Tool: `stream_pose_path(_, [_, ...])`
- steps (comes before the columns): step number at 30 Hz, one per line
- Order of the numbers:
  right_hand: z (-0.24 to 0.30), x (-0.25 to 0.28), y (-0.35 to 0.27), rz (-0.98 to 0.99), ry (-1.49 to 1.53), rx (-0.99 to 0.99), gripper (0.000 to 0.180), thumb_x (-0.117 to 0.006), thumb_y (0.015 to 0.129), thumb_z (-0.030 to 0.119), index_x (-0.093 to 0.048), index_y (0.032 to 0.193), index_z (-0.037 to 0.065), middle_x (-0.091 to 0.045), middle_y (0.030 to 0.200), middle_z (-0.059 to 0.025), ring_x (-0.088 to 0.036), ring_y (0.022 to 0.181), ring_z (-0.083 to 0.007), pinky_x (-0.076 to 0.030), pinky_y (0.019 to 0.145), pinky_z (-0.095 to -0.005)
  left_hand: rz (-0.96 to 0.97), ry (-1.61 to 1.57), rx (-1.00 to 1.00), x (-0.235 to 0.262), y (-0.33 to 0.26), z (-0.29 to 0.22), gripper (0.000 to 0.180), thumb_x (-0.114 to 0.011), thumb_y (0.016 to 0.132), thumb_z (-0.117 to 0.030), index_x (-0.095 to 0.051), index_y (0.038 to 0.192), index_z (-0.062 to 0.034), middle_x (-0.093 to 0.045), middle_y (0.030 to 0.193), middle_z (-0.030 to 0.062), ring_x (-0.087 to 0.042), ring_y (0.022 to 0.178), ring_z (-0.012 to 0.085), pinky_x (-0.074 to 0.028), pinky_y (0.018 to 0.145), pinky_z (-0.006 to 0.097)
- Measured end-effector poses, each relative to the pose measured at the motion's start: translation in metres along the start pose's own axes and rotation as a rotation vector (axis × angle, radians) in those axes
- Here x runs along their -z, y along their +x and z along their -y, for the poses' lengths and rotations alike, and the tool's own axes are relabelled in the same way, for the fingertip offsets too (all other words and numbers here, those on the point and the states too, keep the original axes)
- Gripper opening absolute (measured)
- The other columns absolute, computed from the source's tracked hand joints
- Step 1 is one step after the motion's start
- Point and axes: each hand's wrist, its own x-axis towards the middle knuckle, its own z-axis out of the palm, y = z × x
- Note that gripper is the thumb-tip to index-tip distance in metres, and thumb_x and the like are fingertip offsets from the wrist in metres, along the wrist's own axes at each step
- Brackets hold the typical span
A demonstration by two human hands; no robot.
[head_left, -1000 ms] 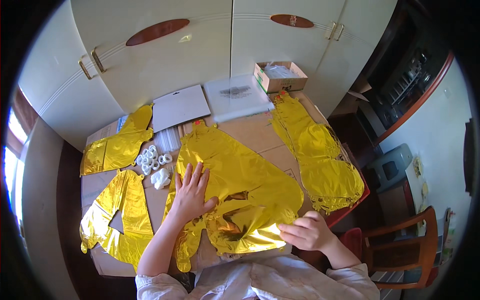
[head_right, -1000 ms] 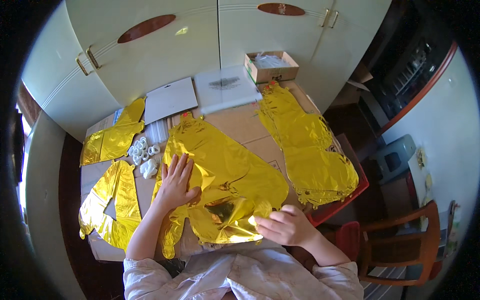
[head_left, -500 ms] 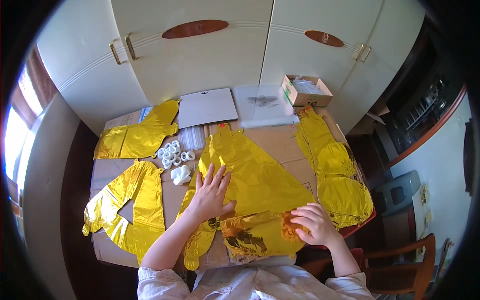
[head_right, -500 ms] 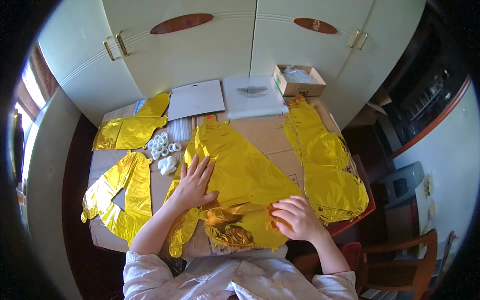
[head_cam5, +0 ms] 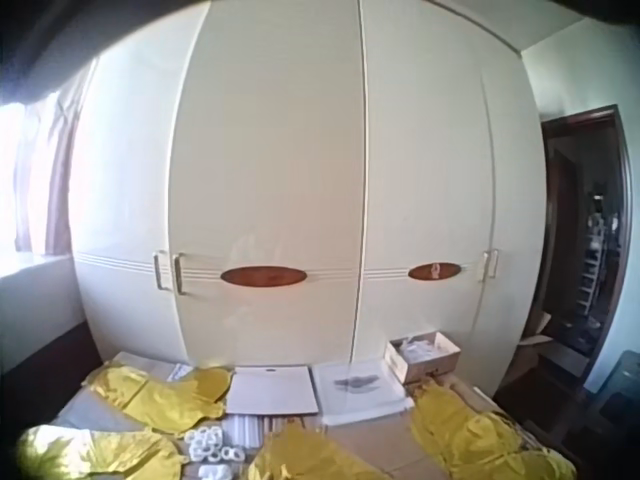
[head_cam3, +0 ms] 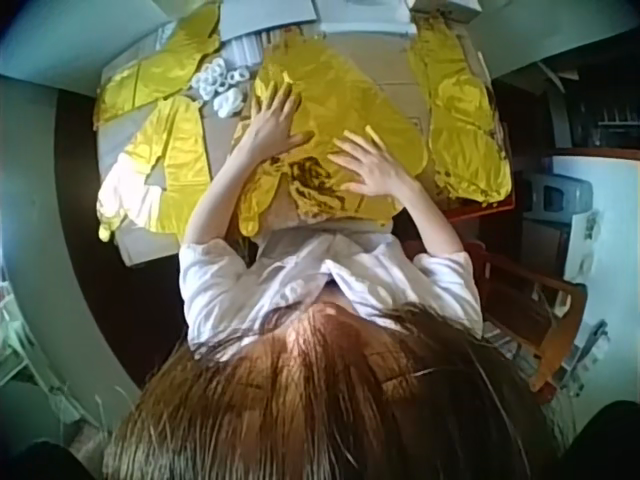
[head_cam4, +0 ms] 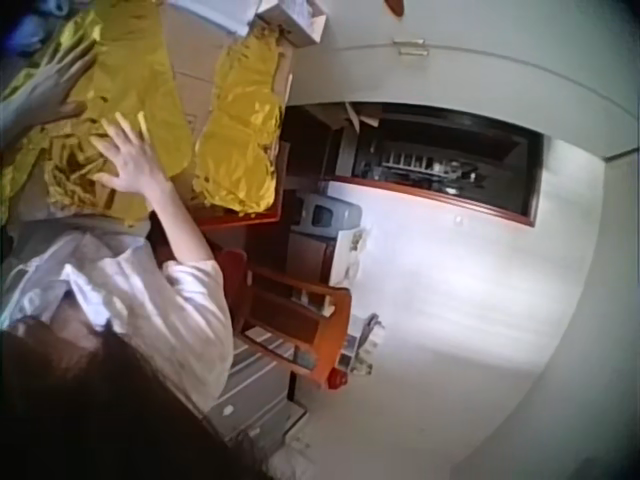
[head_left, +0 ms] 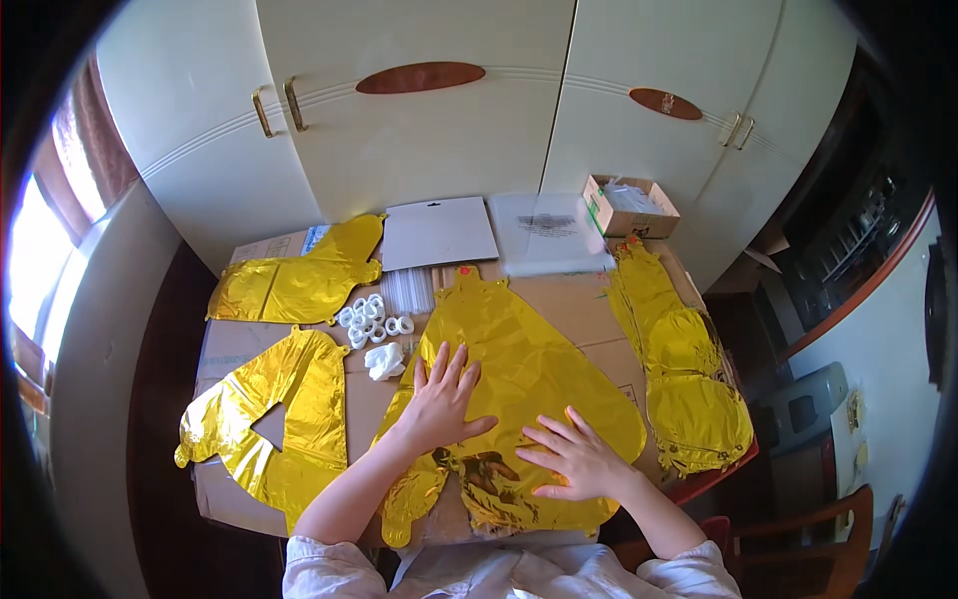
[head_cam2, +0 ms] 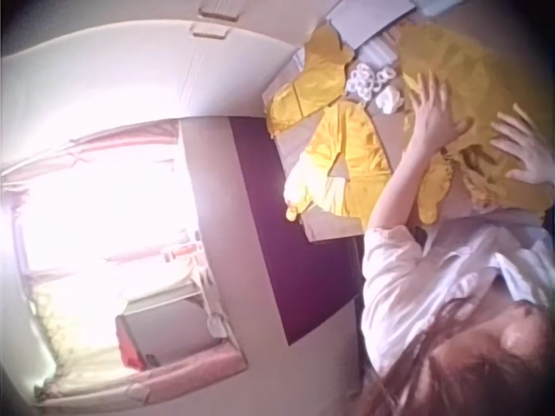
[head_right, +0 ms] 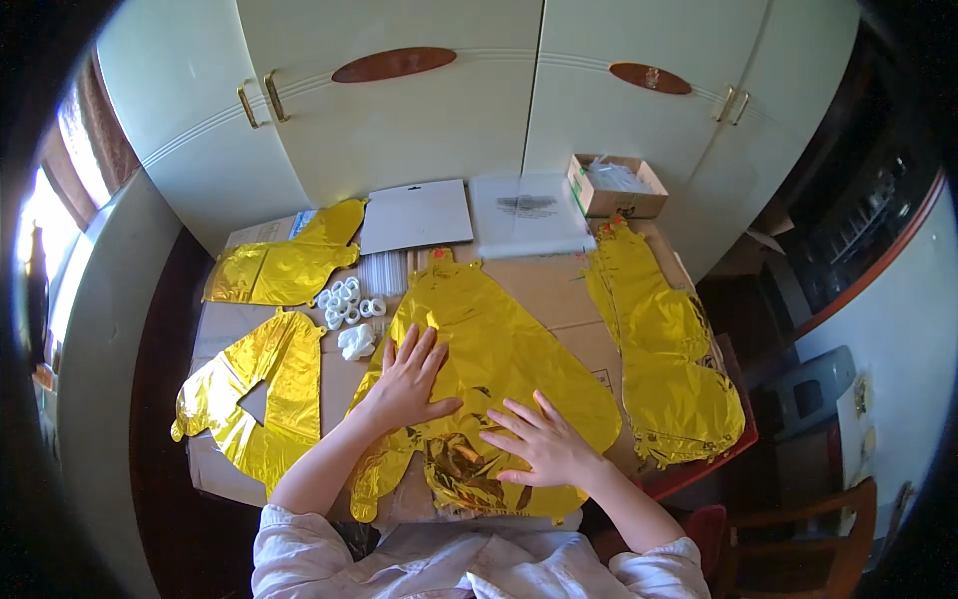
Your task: Folding and organizing gold-colored metallic foil sheets on a workspace.
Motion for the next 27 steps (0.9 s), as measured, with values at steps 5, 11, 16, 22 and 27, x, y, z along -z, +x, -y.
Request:
stream_pose_path(5, [-0.002,0.001,-0.004,-0.021,0.006,-0.01,0.059,-0.057,0.088,0.058,-0.054,0.137,0.025,-0.044,0.147,-0.0056,-0.036,0.139,-0.028,-0.02,0.115,-0.0607,0.003,0.018,-0.037,0.0,0.001,-0.002,0.082,-0.062,0.083,-0.06,-0.045,0.138,-0.002,-0.033,0.151,0.0219,-0.022,0.143,0.0457,-0.018,0.11,0.069])
stream_pose_path(11, [-0.003,0.0,-0.004,-0.034,0.007,-0.017,0.058,-0.06,0.086,0.057,-0.055,0.136,0.026,-0.045,0.146,-0.005,-0.037,0.138,-0.0277,-0.02,0.114,-0.061,-0.001,0.027,-0.027,-0.003,0.001,-0.001,0.08,-0.058,0.085,-0.061,-0.045,0.14,-0.0045,-0.032,0.151,0.0212,-0.021,0.143,0.0446,-0.02,0.108,0.071])
stream_pose_path(16, [-0.004,0.0,-0.005,-0.044,0.007,-0.01,0.058,-0.064,0.085,0.056,-0.057,0.134,0.027,-0.047,0.144,-0.0043,-0.04,0.136,-0.0278,-0.021,0.113,-0.0621,0.008,0.006,-0.007,-0.004,0.003,-0.001,0.082,-0.06,0.085,-0.06,-0.042,0.142,-0.004,-0.032,0.152,0.0215,-0.021,0.143,0.0454,-0.017,0.111,0.067])
stream_pose_path(22, [-0.003,0.005,-0.001,-0.016,0.0,0.004,0.058,-0.061,0.086,0.056,-0.056,0.134,0.025,-0.045,0.146,-0.0055,-0.037,0.138,-0.0303,-0.02,0.113,-0.0636,0.011,0.043,-0.002,-0.001,-0.001,0.0,0.082,-0.058,0.086,-0.061,-0.041,0.143,-0.0037,-0.03,0.153,0.0228,-0.021,0.144,0.0454,-0.018,0.111,0.067])
stream_pose_path(27, [-0.001,0.024,0.003,-0.125,0.113,0.046,0.05,-0.067,0.086,0.045,-0.061,0.129,0.022,-0.049,0.143,-0.0075,-0.041,0.135,-0.0312,-0.025,0.111,-0.0628,-0.065,0.06,-0.047,0.014,0.0,0.002,0.077,-0.052,0.092,-0.058,-0.038,0.145,-0.0039,-0.03,0.153,0.0231,-0.022,0.144,0.0442,-0.02,0.115,0.057])
